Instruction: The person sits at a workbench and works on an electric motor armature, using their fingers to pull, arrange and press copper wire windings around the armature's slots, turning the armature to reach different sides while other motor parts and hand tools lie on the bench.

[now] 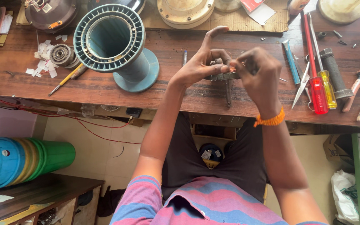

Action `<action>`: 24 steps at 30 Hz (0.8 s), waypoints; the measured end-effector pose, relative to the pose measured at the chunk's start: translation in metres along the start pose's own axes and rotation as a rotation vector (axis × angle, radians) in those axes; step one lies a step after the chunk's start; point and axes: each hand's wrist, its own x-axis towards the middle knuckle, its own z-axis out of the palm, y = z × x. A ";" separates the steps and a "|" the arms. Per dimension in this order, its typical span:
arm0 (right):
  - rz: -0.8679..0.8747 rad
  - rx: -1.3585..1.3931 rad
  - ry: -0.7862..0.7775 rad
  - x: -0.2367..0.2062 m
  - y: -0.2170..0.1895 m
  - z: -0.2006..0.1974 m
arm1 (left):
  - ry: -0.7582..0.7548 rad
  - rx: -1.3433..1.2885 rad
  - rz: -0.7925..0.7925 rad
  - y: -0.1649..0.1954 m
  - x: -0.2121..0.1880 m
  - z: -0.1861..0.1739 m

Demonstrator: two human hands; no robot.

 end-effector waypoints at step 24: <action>0.302 0.327 0.127 -0.084 0.021 0.003 | 0.334 1.050 0.455 -0.007 -0.021 0.045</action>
